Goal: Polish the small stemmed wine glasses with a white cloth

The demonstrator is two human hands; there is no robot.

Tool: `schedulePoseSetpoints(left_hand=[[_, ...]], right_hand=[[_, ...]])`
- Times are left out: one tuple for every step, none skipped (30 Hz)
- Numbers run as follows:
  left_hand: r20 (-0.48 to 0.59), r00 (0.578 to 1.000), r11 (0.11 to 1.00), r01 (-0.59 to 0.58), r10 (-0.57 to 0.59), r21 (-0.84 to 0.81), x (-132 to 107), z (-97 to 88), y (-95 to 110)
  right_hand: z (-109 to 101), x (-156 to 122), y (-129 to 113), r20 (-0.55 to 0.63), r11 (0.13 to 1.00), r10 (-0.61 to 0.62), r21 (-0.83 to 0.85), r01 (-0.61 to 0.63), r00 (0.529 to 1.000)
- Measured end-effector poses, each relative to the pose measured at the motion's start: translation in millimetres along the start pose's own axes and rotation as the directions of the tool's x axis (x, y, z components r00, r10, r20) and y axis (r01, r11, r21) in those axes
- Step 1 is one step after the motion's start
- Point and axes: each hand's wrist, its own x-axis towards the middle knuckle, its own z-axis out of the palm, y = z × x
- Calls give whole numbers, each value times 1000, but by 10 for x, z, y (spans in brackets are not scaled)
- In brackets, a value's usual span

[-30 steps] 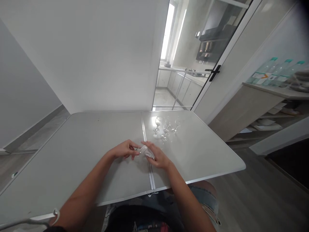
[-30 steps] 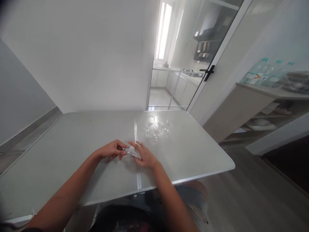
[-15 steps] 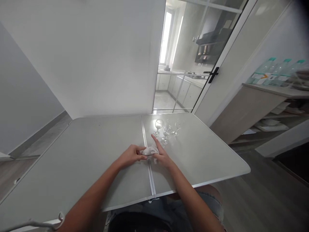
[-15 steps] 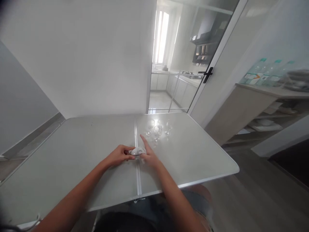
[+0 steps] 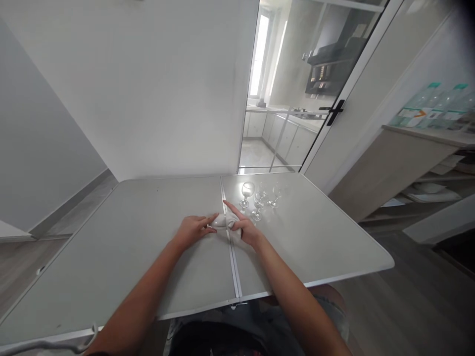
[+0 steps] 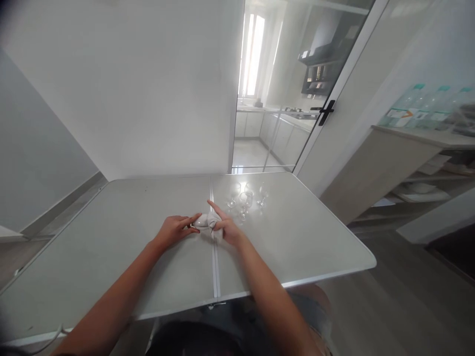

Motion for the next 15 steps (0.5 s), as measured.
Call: schedulePoseSetpoints(left_hand=[[-19,1000,1000,3,-3,6,5,29,20],[-19,999,999,29,-30,-26,13,48,48],[8,997,992,79,-78,-96,23,57,80],[70,988,970,148,-136,-195,35,55,115],[164,969,924,229,-185,-307,46,40,146],[283,935,854,319,-213,-411,54,16,170],[407,887,767,414,-218,-490,60,-15,184],[516,831,679,503,-209,-535,62,-49,189],[599,776,605,578,-198,-548,60,-81,186],[650,735,554,628,-192,-546,56,-106,178],[667,719,536,648,-197,-541,50,-119,169],[646,733,554,635,-211,-539,44,-117,161],[586,776,604,588,-233,-538,38,-100,156],[492,833,680,515,-253,-522,33,-67,156],[373,889,768,429,-265,-476,29,-22,159]], right_hand=[[-6,2,12,-50,999,-5,45,7,999],[-11,1,19,-92,998,-18,55,23,996],[-18,-3,21,-121,999,-40,29,43,992],[-27,-11,18,-126,998,-67,-26,65,990],[-37,-21,12,-105,991,-99,-98,88,989],[-47,-34,5,-61,977,-133,-176,120,989],[-56,-47,-1,-1,954,-170,-249,165,985],[-61,-59,-4,64,924,-210,-312,219,976],[-64,-68,-3,123,887,-248,-370,277,961],[-63,-72,4,169,843,-283,-425,329,944],[-60,-70,16,199,800,-307,-476,365,931],[-57,-63,31,207,768,-321,-514,382,924],[-56,-52,50,192,758,-326,-532,377,926],[-59,-39,68,153,775,-321,-524,352,935],[-66,-26,84,94,814,-307,-489,312,947]])
